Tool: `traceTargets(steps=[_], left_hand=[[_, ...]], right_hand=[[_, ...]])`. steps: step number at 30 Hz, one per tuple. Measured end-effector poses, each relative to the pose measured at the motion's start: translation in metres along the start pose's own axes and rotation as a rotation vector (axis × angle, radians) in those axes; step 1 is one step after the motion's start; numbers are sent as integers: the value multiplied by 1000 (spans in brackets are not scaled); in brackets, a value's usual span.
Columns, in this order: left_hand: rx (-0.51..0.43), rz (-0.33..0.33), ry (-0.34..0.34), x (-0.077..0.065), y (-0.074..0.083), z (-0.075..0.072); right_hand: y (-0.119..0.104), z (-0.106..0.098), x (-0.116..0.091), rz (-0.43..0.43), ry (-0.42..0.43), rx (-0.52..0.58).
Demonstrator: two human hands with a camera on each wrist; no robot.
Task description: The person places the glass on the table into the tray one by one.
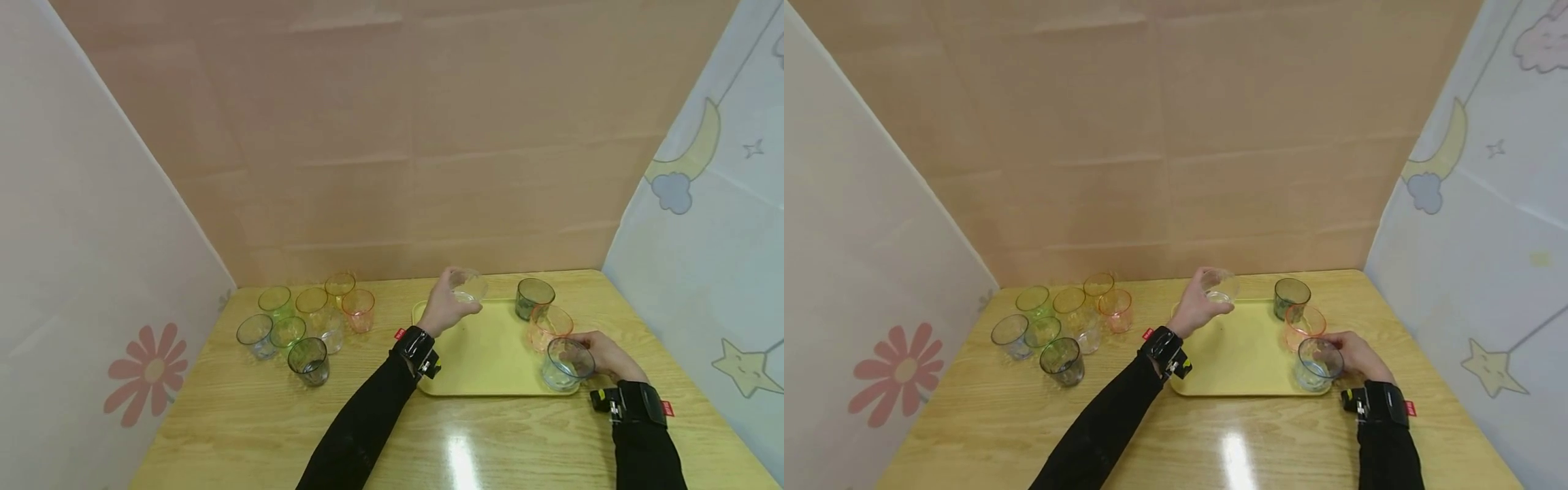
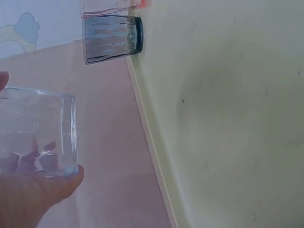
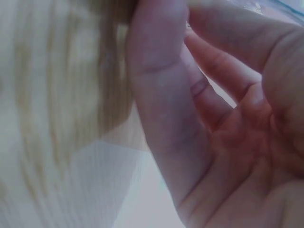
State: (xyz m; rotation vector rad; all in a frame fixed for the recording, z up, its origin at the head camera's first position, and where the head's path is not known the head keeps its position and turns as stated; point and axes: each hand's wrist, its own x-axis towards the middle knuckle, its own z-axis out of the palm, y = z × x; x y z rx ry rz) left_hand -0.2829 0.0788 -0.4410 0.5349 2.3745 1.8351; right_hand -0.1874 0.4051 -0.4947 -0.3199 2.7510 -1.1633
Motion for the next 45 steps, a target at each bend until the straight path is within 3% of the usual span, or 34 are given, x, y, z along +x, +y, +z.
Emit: traceTargets(steps=[9,18,24,28,36,45], left_hand=[[16,-58,-91,1,-7,19],[-5,-186,-97,10,-16,40],[110,-218,-109,14,-15,48],[168,-224,-89,18,-19,54],[146,-237,-15,24,-16,63],[256,-247,12,27,-16,67]], right_hand=[[-2,-1,0,-4,-12,34],[4,-5,1,-38,-28,93],[2,-3,0,29,-12,71],[1,-1,-2,42,-18,37],[1,-2,0,-3,8,-34],[-2,-2,1,26,-23,20]])
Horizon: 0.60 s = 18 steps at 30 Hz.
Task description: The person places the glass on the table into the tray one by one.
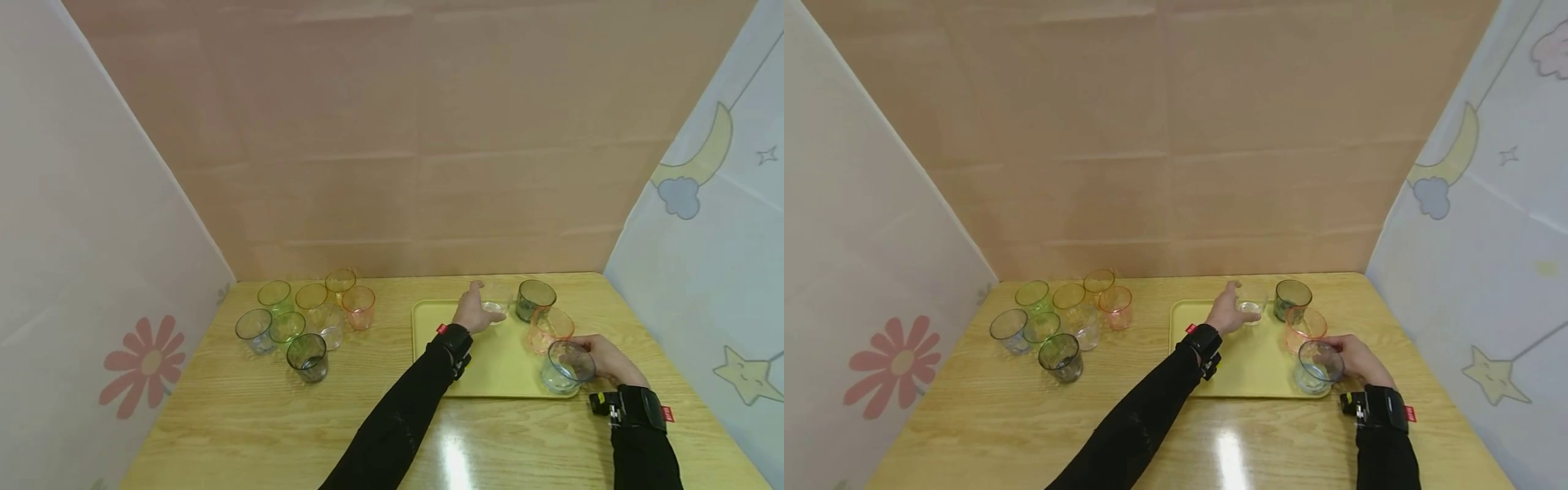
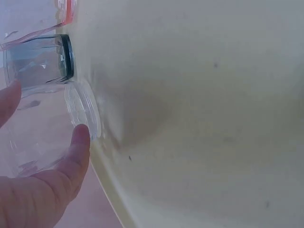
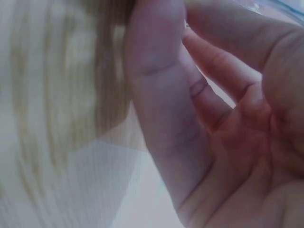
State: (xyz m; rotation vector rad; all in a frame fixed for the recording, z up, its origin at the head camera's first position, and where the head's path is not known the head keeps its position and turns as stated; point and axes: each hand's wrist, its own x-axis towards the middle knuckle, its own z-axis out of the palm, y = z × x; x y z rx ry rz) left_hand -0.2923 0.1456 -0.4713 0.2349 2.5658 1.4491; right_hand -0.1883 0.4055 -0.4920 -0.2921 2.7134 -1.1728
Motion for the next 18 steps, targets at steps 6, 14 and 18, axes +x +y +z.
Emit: traceTargets(steps=[6,14,18], left_hand=[[26,0,13,1,0,2],[42,2,20,0,0,3],[90,17,24,1,1,4]], right_hand=[[-1,-1,1,-3,14,-17],[1,-1,0,-5,16,-11],[1,-1,1,-12,27,-37]])
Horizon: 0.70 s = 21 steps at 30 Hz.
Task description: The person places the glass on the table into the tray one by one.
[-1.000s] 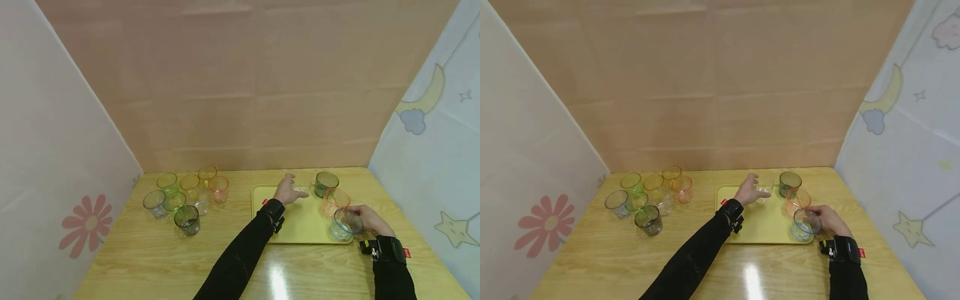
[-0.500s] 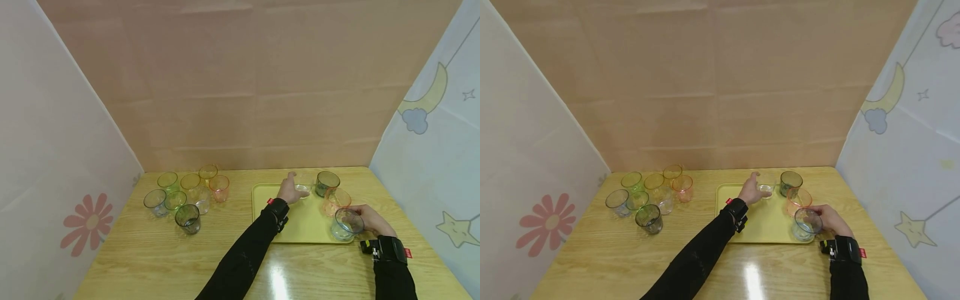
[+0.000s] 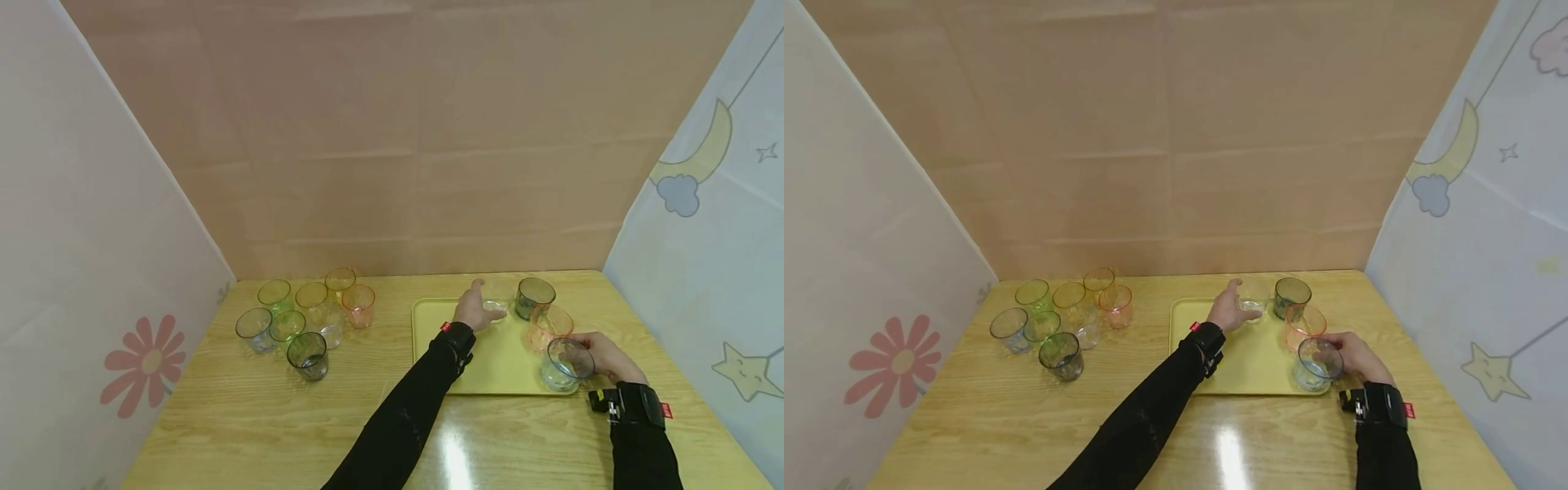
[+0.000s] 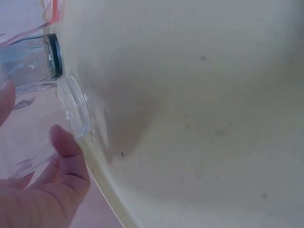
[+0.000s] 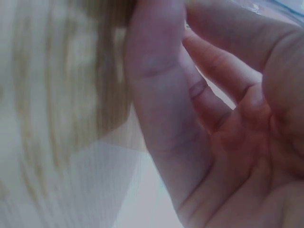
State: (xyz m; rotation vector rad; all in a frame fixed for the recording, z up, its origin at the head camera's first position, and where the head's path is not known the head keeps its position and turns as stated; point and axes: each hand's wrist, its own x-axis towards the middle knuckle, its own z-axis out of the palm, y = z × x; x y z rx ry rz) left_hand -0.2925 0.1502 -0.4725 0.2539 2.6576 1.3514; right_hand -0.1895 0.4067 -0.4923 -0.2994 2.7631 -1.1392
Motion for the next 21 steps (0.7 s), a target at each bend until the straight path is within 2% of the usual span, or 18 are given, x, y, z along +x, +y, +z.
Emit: traceTargets(steps=[9,13,21], left_hand=[[69,63,-27,2,3,3],[64,64,-47,2,3,4],[77,85,-52,1,-4,-3]], right_hand=[[-6,-2,0,16,-22,-27],[-8,-2,0,44,-19,-18],[0,1,1,29,-13,-28]])
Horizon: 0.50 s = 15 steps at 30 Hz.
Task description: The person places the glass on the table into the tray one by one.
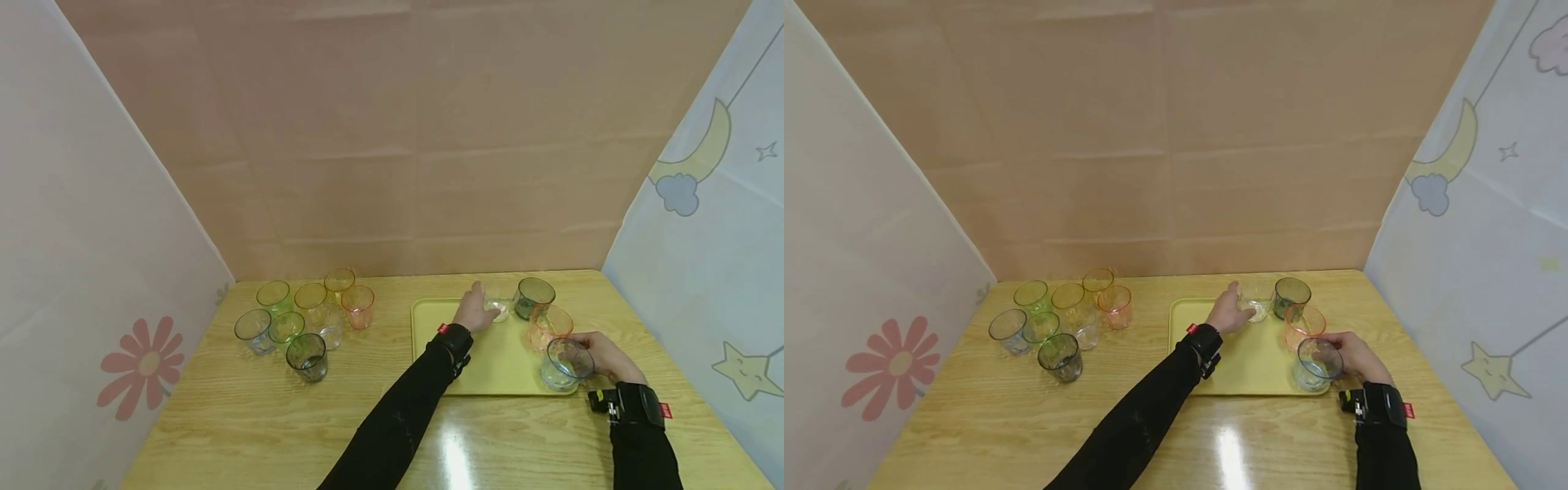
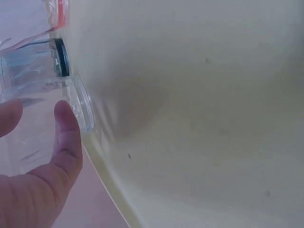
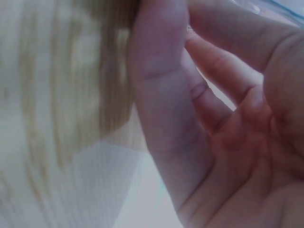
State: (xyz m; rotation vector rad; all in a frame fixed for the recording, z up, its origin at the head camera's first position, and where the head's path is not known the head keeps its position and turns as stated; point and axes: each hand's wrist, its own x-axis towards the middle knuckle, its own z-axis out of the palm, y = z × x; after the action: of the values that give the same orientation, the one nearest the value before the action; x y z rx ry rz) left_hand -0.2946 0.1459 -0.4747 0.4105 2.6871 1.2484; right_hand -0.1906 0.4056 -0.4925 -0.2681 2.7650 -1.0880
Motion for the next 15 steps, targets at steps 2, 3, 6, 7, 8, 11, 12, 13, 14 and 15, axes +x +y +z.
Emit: traceTargets(steps=[2,3,6,7,8,11,12,13,14,15], left_hand=[[13,-3,2,-1,-3,-4],[4,-6,0,-1,-4,-6],[-32,-2,-4,-3,-10,-11],[-47,1,-6,-3,-12,-13],[-61,7,-10,-4,-14,-15],[-79,28,-10,-7,-17,-21],[-83,37,-7,-7,-17,-23],[-86,44,-3,-9,-17,-25],[-84,52,1,-10,-17,-27],[-88,57,5,-11,-17,-29]], right_hand=[[1,0,0,-1,-2,13],[1,0,0,-9,0,15],[0,1,-2,-22,18,0],[0,0,-2,-22,23,-5],[0,0,-2,-22,32,-13],[1,0,-2,-16,34,-21],[1,0,-1,-11,32,-18],[1,1,-1,3,29,-6],[1,0,0,11,27,-2],[1,0,0,14,19,-1]])
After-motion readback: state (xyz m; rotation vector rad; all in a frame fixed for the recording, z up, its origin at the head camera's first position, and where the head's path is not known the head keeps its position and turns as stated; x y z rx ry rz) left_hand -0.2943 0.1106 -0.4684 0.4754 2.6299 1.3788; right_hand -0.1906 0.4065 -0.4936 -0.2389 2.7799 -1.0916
